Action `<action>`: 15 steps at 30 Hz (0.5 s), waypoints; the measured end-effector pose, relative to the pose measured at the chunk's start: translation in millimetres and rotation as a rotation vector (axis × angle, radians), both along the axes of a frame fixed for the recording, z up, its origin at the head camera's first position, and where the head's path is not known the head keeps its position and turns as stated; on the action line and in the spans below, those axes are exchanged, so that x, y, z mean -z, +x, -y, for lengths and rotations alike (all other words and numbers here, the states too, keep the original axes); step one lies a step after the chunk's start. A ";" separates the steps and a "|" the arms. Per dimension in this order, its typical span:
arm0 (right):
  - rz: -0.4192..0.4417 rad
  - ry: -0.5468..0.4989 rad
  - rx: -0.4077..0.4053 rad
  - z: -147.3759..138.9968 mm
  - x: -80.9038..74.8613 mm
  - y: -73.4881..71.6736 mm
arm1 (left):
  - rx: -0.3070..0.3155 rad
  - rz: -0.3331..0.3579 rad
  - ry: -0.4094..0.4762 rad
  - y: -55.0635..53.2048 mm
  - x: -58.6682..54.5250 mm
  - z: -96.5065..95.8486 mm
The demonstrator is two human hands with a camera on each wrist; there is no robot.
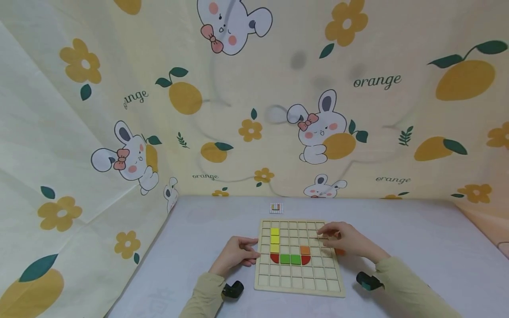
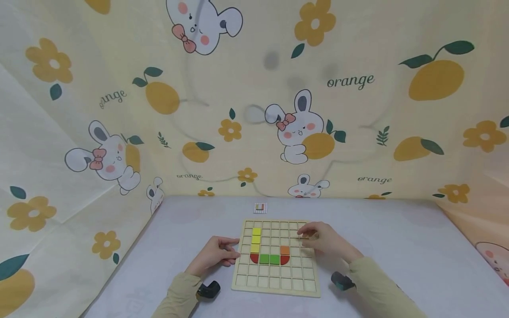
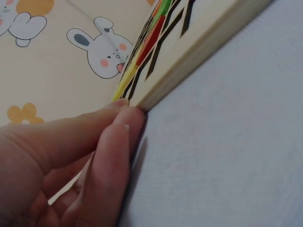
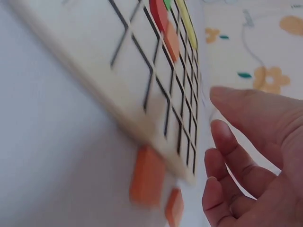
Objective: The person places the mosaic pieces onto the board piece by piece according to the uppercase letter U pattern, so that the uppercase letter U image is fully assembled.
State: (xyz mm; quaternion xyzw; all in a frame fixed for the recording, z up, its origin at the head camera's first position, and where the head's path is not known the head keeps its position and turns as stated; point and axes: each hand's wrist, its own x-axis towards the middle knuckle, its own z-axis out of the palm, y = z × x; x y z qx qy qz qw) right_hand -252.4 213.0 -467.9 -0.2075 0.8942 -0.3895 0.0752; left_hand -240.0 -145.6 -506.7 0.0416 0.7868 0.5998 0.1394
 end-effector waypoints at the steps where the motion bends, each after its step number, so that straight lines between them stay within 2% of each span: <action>1: 0.005 0.011 0.011 -4.5 0.6 -0.8 | -0.001 -0.001 0.000 0.1 0.0 0.1; 9: 0.019 0.012 0.000 -31.5 4.7 3.2 | -0.004 -0.006 -0.013 0.1 0.4 0.3; 15: 0.029 0.052 0.039 -42.3 12.0 7.0 | 0.004 -0.002 -0.012 -1.3 2.2 0.3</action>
